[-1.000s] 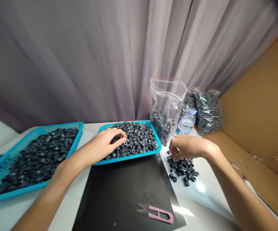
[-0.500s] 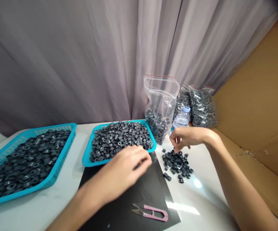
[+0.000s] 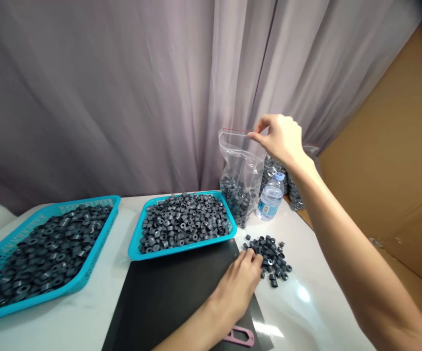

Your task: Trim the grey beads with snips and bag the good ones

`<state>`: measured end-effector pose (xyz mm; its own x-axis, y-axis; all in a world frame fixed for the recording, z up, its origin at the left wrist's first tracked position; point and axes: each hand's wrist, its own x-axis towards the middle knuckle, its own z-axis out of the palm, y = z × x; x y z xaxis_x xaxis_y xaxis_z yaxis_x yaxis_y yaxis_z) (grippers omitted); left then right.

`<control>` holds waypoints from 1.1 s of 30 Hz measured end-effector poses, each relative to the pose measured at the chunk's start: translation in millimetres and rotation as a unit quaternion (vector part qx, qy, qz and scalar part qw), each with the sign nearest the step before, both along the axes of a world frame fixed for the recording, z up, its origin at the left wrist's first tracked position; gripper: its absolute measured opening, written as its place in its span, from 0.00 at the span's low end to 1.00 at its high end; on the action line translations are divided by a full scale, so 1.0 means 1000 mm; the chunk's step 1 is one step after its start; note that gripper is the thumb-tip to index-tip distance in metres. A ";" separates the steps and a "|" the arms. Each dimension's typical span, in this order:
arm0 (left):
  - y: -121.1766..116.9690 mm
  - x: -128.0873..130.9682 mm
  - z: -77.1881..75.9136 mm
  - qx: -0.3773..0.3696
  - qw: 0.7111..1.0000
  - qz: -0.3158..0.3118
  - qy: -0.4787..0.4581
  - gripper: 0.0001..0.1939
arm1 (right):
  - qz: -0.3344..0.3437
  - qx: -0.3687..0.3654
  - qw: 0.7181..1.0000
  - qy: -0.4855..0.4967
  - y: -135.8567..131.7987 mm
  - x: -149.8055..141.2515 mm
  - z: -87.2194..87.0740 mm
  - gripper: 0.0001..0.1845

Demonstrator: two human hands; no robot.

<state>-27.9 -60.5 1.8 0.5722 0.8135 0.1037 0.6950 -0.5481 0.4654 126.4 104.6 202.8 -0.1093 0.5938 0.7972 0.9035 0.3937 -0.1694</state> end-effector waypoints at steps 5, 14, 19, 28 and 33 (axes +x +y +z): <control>-0.005 0.000 0.000 0.016 1.000 -0.003 -0.018 0.11 | -0.002 -0.028 0.998 -0.062 0.024 -0.006 0.004 0.15; 0.033 -0.103 0.076 0.070 0.992 0.076 -0.074 0.09 | 0.277 -0.091 0.956 -0.034 -0.055 -0.072 -0.067 0.08; 0.057 -0.178 0.102 0.024 0.989 0.148 -0.007 0.09 | 0.335 -0.227 0.910 -0.096 -0.051 -0.107 -0.119 0.01; 0.058 -0.178 0.093 0.024 0.984 0.164 0.063 0.09 | 0.325 -0.259 0.902 -0.119 -0.045 -0.123 -0.146 0.03; 0.063 -0.181 0.090 0.027 0.985 0.162 0.060 0.08 | 0.309 -0.263 0.907 -0.110 -0.043 -0.123 -0.149 0.06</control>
